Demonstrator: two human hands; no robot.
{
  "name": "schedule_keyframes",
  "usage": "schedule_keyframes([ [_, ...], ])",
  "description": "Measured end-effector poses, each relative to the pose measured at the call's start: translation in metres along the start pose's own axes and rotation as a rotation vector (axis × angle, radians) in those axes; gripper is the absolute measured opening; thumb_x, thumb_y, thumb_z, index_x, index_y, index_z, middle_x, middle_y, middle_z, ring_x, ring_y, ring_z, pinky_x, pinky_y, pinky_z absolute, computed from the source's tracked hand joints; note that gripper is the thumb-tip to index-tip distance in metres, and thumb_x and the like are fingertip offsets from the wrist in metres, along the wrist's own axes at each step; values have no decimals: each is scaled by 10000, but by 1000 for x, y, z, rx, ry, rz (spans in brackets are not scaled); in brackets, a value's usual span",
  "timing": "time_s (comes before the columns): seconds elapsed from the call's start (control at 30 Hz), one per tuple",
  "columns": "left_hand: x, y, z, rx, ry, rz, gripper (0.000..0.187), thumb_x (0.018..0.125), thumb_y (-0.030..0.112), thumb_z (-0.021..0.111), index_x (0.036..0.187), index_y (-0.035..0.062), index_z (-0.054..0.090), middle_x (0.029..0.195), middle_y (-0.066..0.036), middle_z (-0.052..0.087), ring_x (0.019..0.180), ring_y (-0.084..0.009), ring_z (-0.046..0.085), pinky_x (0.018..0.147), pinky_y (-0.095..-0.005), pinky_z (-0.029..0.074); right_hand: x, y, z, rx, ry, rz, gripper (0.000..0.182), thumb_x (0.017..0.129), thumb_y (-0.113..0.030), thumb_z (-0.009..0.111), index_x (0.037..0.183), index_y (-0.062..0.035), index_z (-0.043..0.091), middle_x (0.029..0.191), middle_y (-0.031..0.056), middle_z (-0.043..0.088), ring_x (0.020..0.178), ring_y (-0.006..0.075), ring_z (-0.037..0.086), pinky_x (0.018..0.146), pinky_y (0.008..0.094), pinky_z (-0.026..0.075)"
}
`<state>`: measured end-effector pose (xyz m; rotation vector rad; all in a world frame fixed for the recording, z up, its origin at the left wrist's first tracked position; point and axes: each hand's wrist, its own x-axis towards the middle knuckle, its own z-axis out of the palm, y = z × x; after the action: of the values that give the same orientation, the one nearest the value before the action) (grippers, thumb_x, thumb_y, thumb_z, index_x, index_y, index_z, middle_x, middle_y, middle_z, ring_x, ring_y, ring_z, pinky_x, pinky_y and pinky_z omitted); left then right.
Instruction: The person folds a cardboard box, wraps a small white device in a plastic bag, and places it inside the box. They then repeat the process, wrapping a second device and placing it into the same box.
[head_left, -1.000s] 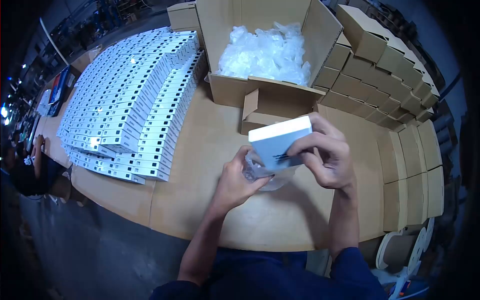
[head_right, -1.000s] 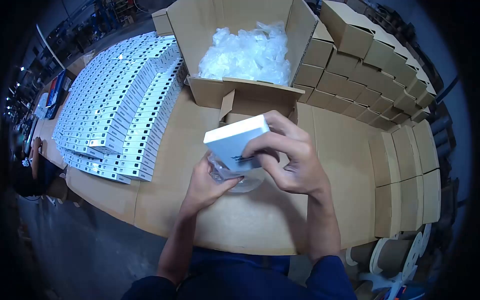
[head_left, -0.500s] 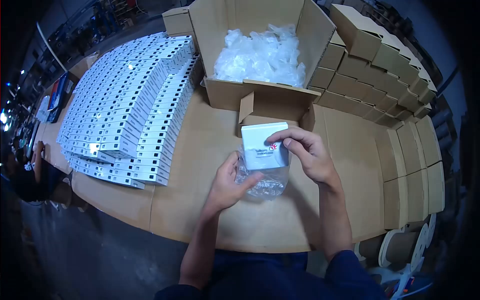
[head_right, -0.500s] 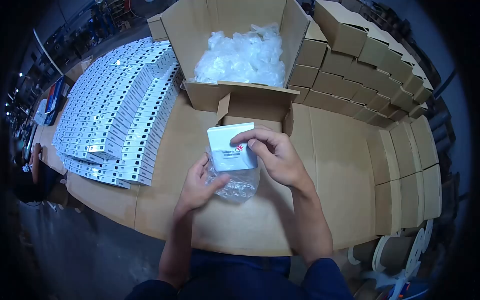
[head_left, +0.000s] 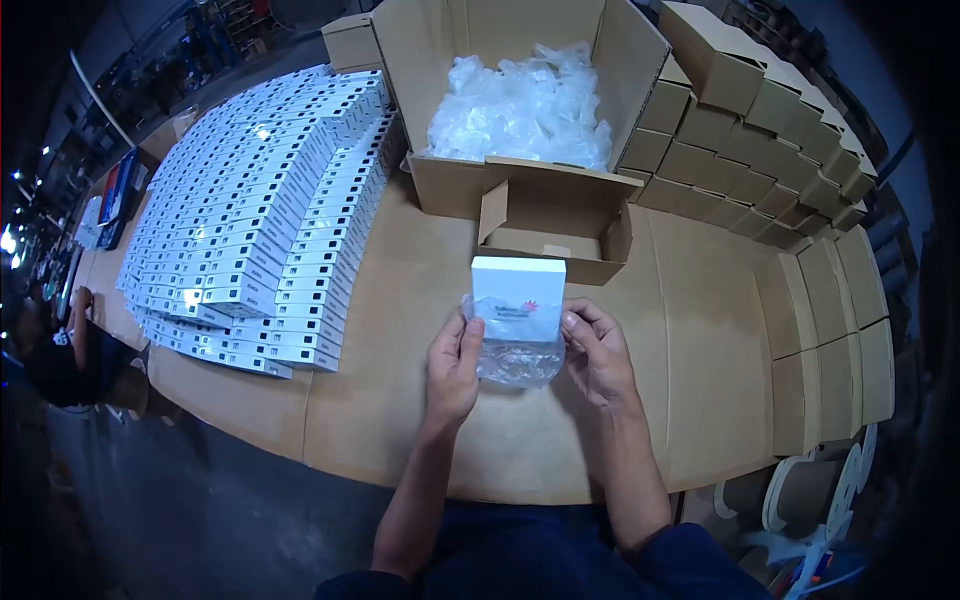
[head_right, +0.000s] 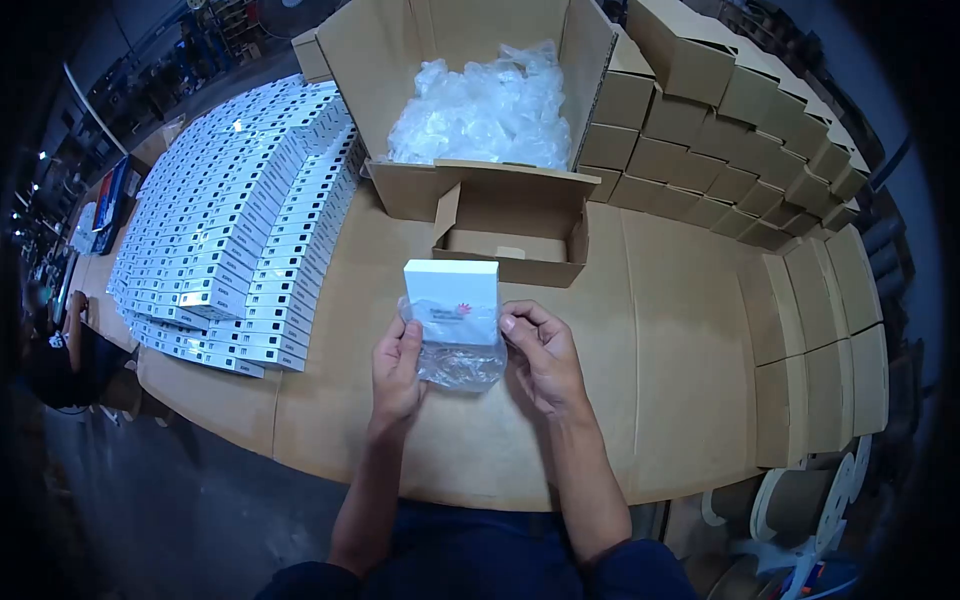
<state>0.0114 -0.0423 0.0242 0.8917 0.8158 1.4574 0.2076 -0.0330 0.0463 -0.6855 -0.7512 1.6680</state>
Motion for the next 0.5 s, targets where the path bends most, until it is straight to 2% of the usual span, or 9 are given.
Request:
schedule_keyframes([
  [0.03,1,-4,-2,15,-6,8,346,1110,179,472,1347,-50,576,1177,-61,670,1064,-97,596,963,-267,472,0,1,2,106,-10,-3,156,1000,-100,672,1118,-2,642,998,61,714,902,101,670,820,255,547],
  [0.17,1,-5,0,28,12,28,348,1107,187,483,1323,-53,611,1176,-65,676,1080,-99,587,961,-262,467,-2,5,6,30,80,-58,155,979,-20,676,1127,10,642,1001,90,734,904,111,691,806,254,558],
  [0.27,0,-10,-8,169,20,47,364,1108,196,479,1318,-64,623,1216,-83,677,1105,-119,597,980,-277,472,-1,15,-4,12,72,-148,152,985,-20,668,1130,14,640,1000,79,729,907,111,689,812,250,557],
  [0.37,-1,-9,-3,257,85,105,350,1095,167,507,1312,-78,630,1235,-101,685,1114,-146,618,1000,-299,479,-1,15,2,-31,155,-191,141,1002,-29,648,1135,15,637,1002,65,718,906,98,675,823,242,541],
  [0.5,-1,-10,7,65,143,187,278,1062,91,560,1290,-62,604,1180,-115,696,1094,-145,634,986,-293,487,-2,14,10,-78,152,-232,130,1028,-59,618,1135,12,636,1005,50,702,884,79,645,821,232,517],
])
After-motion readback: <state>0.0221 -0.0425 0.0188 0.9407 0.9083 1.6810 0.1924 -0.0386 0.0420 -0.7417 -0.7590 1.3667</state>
